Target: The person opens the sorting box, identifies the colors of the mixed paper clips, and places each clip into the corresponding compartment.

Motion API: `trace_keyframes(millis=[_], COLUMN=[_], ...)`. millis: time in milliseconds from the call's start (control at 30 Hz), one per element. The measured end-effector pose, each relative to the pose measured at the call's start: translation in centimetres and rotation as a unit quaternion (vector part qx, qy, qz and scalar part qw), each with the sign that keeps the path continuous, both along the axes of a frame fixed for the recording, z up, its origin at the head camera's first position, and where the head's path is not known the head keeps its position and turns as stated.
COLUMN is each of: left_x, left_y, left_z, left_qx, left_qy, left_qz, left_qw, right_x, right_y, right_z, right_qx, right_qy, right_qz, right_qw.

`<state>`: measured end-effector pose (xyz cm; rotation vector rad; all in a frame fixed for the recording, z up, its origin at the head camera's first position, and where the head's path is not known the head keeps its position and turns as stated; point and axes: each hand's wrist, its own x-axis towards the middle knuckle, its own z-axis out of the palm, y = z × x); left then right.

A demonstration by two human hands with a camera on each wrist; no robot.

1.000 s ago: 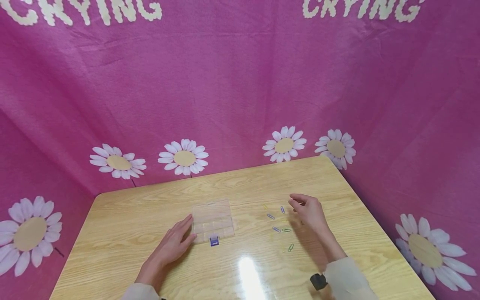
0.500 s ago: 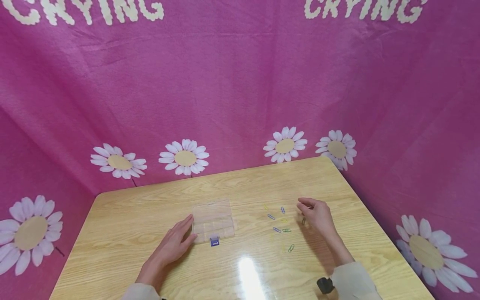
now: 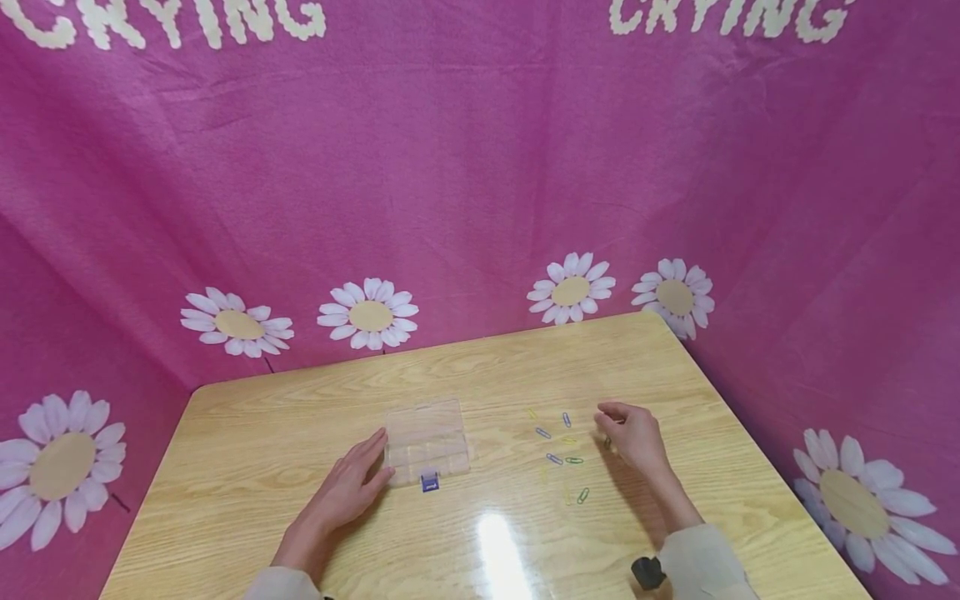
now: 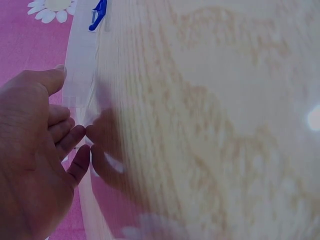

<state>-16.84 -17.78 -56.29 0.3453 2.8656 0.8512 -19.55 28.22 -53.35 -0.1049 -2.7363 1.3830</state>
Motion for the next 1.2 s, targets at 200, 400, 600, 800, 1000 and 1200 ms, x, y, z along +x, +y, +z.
trace_keyframes(millis=[200,400,600,800,1000,1200], left_x=[0.0,0.0,0.1,0.0,0.0,0.0], left_y=[0.1,0.1,0.1,0.1,0.1,0.1], left_z=[0.0,0.1,0.1,0.0,0.0,0.0], left_qx=[0.001,0.000,0.000,0.001,-0.003,-0.004], left_qy=[-0.004,-0.004,-0.001,-0.003,-0.003,-0.003], left_qz=[0.004,0.004,0.003,0.004,0.006,0.005], left_qw=[1.0000,1.0000,1.0000,1.0000,1.0000,1.0000], right_x=[0.0,-0.4,-1.3,-1.9,-2.0,-2.0], right_y=[0.0,-0.8,-2.0,-2.9,-3.9,-4.7], right_z=[-0.4,-1.2,-1.7,-2.1,-2.4,-2.6], right_qx=[0.001,-0.001,0.006,0.046,0.061,0.088], right_qy=[-0.009,-0.016,-0.031,-0.015,-0.021,-0.024], right_qz=[0.012,0.015,0.012,0.019,0.000,-0.022], right_qw=[0.9999,0.9997,0.9994,0.9986,0.9979,0.9956])
